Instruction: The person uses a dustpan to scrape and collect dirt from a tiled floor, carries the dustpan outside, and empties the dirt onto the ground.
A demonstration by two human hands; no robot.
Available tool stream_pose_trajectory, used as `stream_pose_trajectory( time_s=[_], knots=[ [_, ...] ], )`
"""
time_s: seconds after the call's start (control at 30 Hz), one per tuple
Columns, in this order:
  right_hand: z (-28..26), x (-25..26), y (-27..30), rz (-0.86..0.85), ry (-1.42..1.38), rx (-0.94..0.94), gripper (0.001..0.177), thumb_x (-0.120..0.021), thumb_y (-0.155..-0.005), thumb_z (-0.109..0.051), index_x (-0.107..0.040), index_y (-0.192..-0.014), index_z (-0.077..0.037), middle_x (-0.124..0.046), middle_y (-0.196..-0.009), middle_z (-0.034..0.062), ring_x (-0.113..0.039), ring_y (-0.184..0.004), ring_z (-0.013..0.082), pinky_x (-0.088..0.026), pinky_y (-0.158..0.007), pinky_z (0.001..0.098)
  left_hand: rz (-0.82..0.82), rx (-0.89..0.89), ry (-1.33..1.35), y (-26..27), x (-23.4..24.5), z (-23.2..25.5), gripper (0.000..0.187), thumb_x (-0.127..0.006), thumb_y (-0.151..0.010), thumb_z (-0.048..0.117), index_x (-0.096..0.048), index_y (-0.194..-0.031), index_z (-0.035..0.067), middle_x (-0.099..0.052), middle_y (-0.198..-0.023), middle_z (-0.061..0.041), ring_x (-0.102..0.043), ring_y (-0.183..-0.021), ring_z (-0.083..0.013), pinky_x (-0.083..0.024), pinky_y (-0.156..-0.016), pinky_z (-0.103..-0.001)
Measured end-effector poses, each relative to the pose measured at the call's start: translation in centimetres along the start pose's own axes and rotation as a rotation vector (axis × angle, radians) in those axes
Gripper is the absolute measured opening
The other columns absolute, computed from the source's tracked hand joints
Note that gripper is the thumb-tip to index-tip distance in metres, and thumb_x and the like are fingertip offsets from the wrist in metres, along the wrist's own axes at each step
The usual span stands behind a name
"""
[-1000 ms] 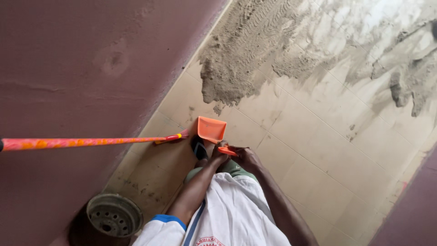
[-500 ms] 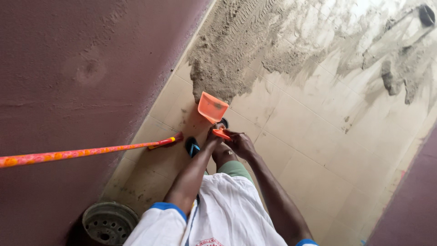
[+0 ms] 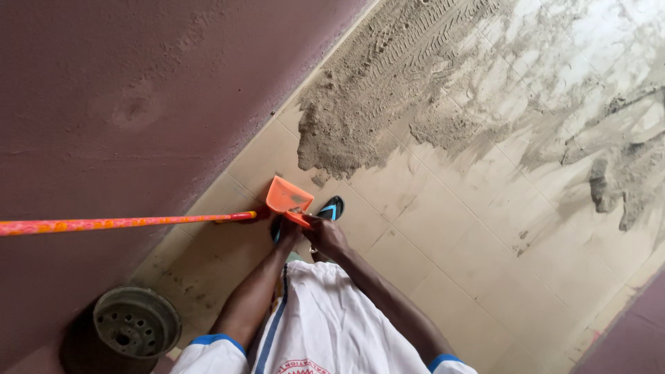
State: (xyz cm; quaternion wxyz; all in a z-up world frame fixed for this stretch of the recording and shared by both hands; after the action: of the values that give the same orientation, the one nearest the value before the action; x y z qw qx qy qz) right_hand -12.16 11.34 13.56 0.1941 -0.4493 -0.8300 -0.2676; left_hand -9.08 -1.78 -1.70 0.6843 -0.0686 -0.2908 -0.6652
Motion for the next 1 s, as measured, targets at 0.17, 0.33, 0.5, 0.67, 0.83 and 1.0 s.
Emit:
stream_pose_trajectory(
  time_s=[0.17, 0.33, 0.5, 0.67, 0.83, 1.0],
  knots=[
    [1.1, 2.2, -2.6, -0.048, 0.018, -0.139, 0.037, -0.065, -0.092, -0.025, -0.073, -0.127, -0.018, -0.074, -0.092, 0.0181, -0.071, -0.08, 0.0362, -0.056, -0.076, 0.0454, 0.102, -0.194, -0.094, -3.7, -0.9, 1.3, 0.028, -0.073, -0.084, 0.026, -0.067, -0.104, 0.008, -0.068, -0.103, -0.017, -0.067, -0.1, -0.0359, -0.053, -0.085, -0.046],
    [3.2, 4.4, -4.7, 0.052, 0.039, -0.103, 0.037, -0.069, -0.09, -0.028, -0.073, -0.125, -0.017, -0.073, -0.09, 0.0188, -0.072, -0.081, 0.0363, -0.056, -0.075, 0.046, 0.121, -0.289, -0.047, -7.7, -3.1, 2.7, 0.038, -0.075, -0.079, 0.023, -0.066, -0.111, 0.007, -0.067, -0.114, -0.018, -0.065, -0.108, -0.0381, -0.054, -0.089, -0.047],
    [3.9, 8.1, -6.9, 0.102, 0.03, -0.147, 0.036, -0.069, -0.091, -0.029, -0.073, -0.125, -0.017, -0.072, -0.083, 0.019, -0.071, -0.073, 0.0354, -0.055, -0.068, 0.0466, 0.036, -0.313, -0.001, -13.1, -5.0, 5.0, 0.026, -0.071, -0.087, 0.027, -0.071, -0.106, 0.01, -0.071, -0.1, -0.017, -0.069, -0.097, -0.0372, -0.055, -0.082, -0.047],
    [2.8, 11.1, -7.2, 0.053, -0.043, -0.337, 0.035, -0.067, -0.095, -0.031, -0.072, -0.128, -0.019, -0.066, -0.068, 0.023, -0.065, -0.057, 0.0314, -0.054, -0.063, 0.0426, -0.024, -0.098, 0.061, -14.3, -5.9, 5.8, 0.028, -0.07, -0.087, 0.031, -0.066, -0.099, 0.006, -0.072, -0.091, -0.015, -0.071, -0.09, -0.0369, -0.056, -0.074, -0.045],
    [1.2, 10.1, -6.0, 0.119, -0.07, -0.224, 0.032, -0.07, -0.092, -0.026, -0.075, -0.122, -0.016, -0.074, -0.084, 0.0173, -0.071, -0.064, 0.0268, -0.056, -0.065, 0.0404, 0.02, -0.094, 0.032, -11.4, -4.1, 5.3, 0.026, -0.071, -0.079, 0.027, -0.068, -0.097, 0.008, -0.07, -0.09, -0.014, -0.072, -0.088, -0.0338, -0.055, -0.073, -0.045],
    [-2.4, 6.0, -5.3, 0.205, -0.037, -0.023, 0.03, -0.072, -0.09, -0.021, -0.076, -0.117, -0.011, -0.076, -0.108, 0.0157, -0.074, -0.075, 0.0306, -0.057, -0.068, 0.0408, 0.014, -0.195, -0.119, -8.0, 0.5, 3.3, 0.024, -0.075, -0.078, 0.029, -0.067, -0.092, 0.01, -0.07, -0.087, -0.012, -0.069, -0.085, -0.0321, -0.053, -0.071, -0.043]
  ],
)
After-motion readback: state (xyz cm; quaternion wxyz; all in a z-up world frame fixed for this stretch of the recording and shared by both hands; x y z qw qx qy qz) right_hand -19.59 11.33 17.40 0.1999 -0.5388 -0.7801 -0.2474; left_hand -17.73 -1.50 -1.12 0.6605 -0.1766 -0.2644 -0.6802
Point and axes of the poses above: each hand's wrist, its own y-axis away from the middle knuckle, its own x-axis out of the back of the hand, z = x × y, the point moved 4 cm from there along -y, towards the middle knuckle
